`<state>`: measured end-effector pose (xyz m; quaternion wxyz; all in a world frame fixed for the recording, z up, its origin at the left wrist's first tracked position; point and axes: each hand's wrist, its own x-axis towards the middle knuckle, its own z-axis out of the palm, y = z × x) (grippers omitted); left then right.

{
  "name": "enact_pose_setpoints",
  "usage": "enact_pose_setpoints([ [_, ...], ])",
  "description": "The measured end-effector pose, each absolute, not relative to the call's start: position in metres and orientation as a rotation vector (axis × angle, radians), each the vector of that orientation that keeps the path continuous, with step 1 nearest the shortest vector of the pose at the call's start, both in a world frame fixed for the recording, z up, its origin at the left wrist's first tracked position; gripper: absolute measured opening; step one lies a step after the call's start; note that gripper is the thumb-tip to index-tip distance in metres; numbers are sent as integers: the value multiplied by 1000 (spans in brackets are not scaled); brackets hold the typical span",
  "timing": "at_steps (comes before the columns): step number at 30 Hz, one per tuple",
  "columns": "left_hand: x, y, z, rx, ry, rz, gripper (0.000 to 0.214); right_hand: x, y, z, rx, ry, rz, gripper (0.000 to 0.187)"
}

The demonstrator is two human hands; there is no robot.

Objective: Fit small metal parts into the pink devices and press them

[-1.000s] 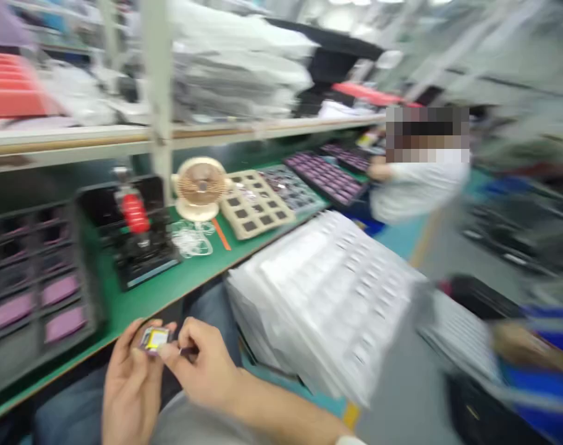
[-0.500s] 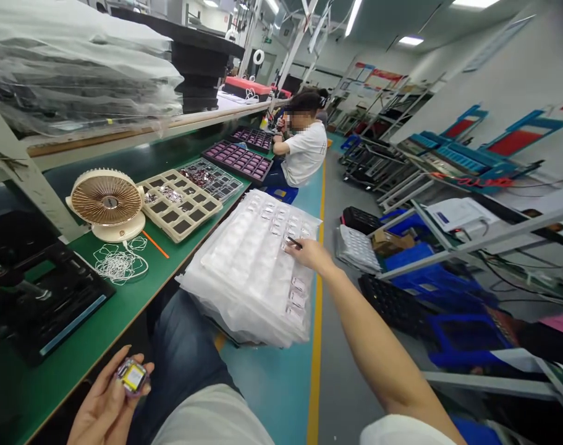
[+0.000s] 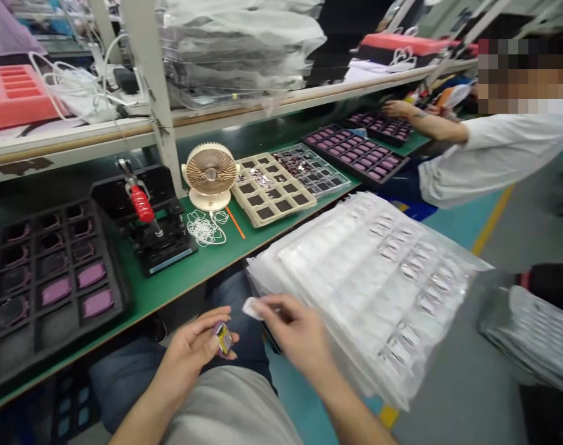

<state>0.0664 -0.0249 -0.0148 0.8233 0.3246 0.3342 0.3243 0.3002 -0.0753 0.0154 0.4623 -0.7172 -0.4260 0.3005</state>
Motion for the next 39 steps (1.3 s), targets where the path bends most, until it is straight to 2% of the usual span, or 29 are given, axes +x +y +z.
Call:
enact_pose_setpoints([
  [5,51,-24,-14,677,764,805,40,224,-40,-31,-1521,-857,1066,39],
  [8,39,-23,-16,647,768,855,44,219,-35,-42,-1417,-771,1297,45],
  [11,28,-23,-17,632,777,906,43,220,-34,-44,-1249,-586,1672,51],
  [14,20,-24,-19,610,735,894,40,226,-31,-47,-1034,-447,2006,50],
  [18,15,-24,-18,590,638,813,39,236,-24,-46,-849,-386,2232,48],
  [21,14,-22,-19,613,675,836,39,238,-24,-36,-945,-560,2050,37],
  [25,14,-16,-22,700,783,957,41,229,-31,-16,-1204,-1102,1355,17],
  [28,15,-14,-25,769,835,1021,45,219,-33,-10,-1178,-1367,1054,18],
  [31,17,-14,-25,802,851,1029,49,213,-31,-12,-1089,-1455,971,26],
  [39,17,-16,-27,774,868,1091,50,209,-27,-15,-1049,-1515,846,31],
])
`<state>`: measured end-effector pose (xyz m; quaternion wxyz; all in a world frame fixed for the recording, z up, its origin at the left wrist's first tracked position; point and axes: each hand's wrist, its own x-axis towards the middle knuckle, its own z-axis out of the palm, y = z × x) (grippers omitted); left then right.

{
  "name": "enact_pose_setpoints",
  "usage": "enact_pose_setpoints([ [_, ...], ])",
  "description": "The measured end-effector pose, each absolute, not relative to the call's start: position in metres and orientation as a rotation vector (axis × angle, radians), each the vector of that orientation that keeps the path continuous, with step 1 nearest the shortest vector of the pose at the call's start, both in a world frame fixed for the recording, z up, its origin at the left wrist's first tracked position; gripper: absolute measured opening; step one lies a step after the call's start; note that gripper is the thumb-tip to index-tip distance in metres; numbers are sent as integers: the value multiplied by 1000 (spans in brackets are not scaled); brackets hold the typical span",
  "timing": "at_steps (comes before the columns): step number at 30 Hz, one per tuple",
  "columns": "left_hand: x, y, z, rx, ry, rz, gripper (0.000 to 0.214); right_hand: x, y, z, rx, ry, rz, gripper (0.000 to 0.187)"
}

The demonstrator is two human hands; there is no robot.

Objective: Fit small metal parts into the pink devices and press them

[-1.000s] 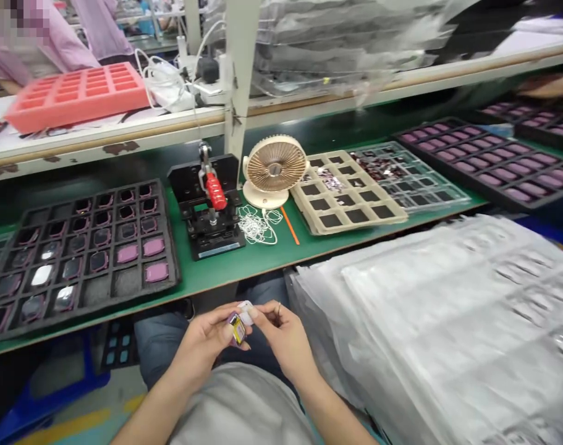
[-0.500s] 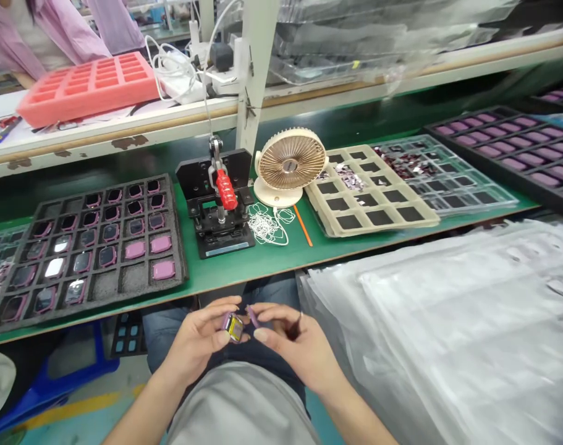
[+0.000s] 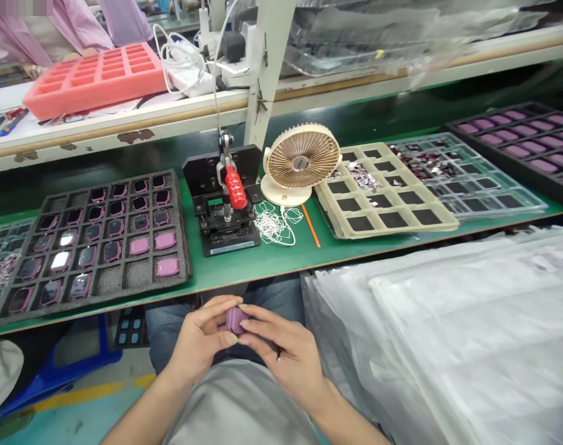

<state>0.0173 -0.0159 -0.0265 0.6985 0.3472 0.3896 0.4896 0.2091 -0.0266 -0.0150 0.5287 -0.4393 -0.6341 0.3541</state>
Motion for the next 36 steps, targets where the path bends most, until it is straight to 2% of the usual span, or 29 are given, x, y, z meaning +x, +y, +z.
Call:
enact_pose_setpoints([
  [7,18,-14,-28,755,890,1171,48,205,-27,-27,-962,-1715,639,53],
  [9,20,-14,-28,730,893,1188,47,204,-27,-29,-943,-1723,613,51],
  [13,22,-13,-28,724,881,1178,46,204,-23,-25,-942,-1600,716,30],
  [15,21,-12,-28,771,876,1184,47,206,-21,-22,-966,-1627,718,26],
  [25,13,-9,-33,930,880,1150,46,215,-18,-36,-888,-1962,483,44],
  [31,11,-12,-32,953,873,1097,47,212,-24,-34,-885,-1855,540,41],
  [36,13,-13,-31,947,885,1129,45,212,-27,-31,-911,-1962,507,49],
])
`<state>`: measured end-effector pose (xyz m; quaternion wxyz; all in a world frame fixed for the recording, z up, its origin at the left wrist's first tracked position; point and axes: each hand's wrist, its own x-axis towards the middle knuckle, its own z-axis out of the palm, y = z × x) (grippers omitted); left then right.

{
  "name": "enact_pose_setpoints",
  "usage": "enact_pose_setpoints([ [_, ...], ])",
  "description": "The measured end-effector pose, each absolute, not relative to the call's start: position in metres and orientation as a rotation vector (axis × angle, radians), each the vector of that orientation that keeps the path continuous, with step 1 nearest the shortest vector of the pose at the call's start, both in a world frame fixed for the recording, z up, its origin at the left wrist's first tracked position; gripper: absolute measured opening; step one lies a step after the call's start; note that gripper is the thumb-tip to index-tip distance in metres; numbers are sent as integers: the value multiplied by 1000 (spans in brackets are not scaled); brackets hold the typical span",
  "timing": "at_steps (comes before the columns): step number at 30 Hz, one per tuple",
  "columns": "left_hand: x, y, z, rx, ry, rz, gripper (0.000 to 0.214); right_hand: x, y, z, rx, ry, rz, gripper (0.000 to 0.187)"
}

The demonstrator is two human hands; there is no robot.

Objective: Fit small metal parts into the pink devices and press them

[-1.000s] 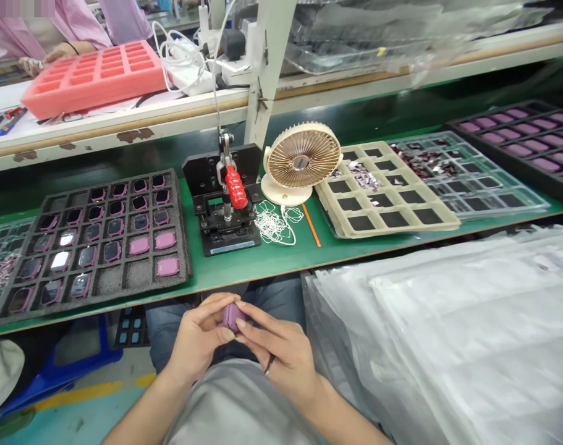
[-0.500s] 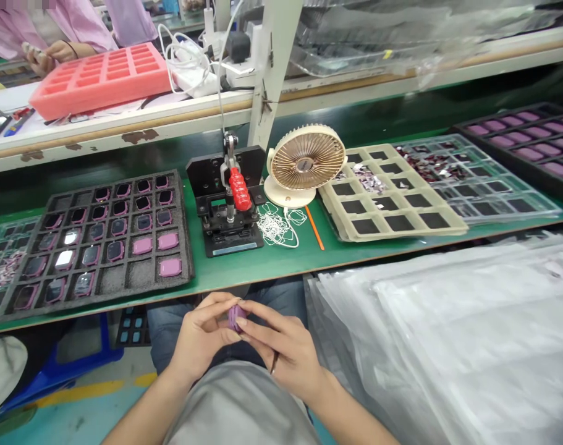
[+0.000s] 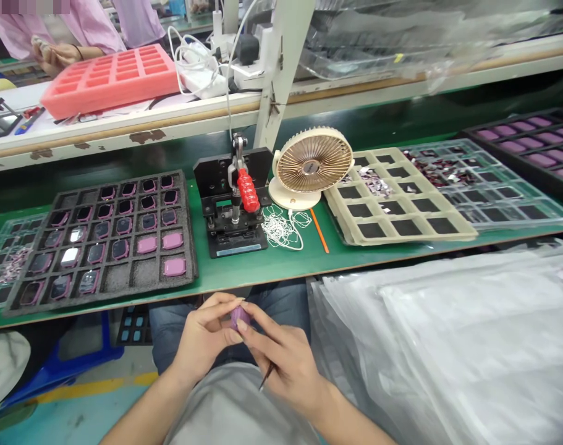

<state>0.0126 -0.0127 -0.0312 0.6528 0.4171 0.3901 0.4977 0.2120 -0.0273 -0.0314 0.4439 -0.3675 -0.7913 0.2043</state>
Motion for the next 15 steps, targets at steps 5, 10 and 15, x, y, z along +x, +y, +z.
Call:
enact_pose_setpoints([
  [5,24,-16,-29,859,919,1174,40,204,-23,-32,-975,-1902,475,50],
  [10,32,-18,-32,630,1063,1263,31,201,-12,-25,-1168,-1757,624,32],
  [15,21,-12,-34,698,991,1243,27,209,-3,-18,-1105,-2035,738,15],
])
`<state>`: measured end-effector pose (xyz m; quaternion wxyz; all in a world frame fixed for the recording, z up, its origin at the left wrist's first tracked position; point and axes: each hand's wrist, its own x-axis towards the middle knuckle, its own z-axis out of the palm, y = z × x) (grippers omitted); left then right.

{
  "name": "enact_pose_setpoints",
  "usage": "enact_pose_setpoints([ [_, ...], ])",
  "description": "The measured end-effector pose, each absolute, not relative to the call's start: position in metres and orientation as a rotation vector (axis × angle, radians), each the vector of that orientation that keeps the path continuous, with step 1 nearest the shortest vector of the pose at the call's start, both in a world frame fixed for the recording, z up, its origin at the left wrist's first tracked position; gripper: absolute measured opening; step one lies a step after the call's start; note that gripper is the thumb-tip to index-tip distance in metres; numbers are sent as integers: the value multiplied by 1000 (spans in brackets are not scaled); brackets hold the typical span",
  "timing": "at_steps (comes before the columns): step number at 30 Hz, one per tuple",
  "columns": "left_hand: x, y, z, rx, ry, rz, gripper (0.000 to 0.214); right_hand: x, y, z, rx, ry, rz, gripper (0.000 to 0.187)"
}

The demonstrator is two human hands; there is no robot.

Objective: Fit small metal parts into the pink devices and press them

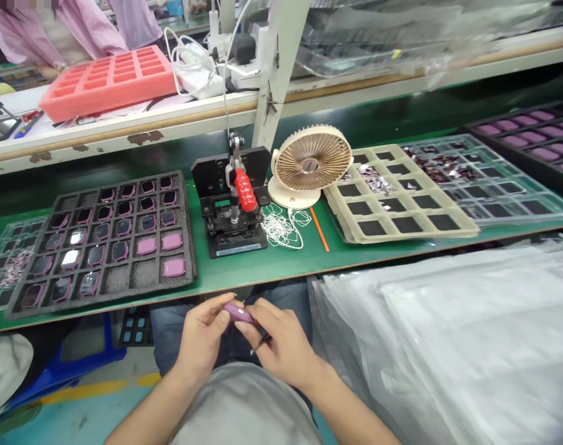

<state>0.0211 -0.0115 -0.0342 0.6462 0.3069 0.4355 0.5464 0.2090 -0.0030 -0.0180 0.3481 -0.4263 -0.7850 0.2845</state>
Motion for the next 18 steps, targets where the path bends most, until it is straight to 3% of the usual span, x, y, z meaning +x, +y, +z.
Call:
enact_pose_setpoints([
  [5,6,-3,-23,1015,995,1092,16,217,0,-22,-945,-2071,711,15],
  [11,16,-5,-34,1049,1053,1212,13,211,3,-24,-976,-1929,865,13],
  [14,24,-3,-38,1167,1171,1230,29,211,13,-23,-1082,-1658,1199,36],
  [18,22,13,-30,1923,1171,1251,43,216,31,-19,-1050,-1148,1870,55],
])
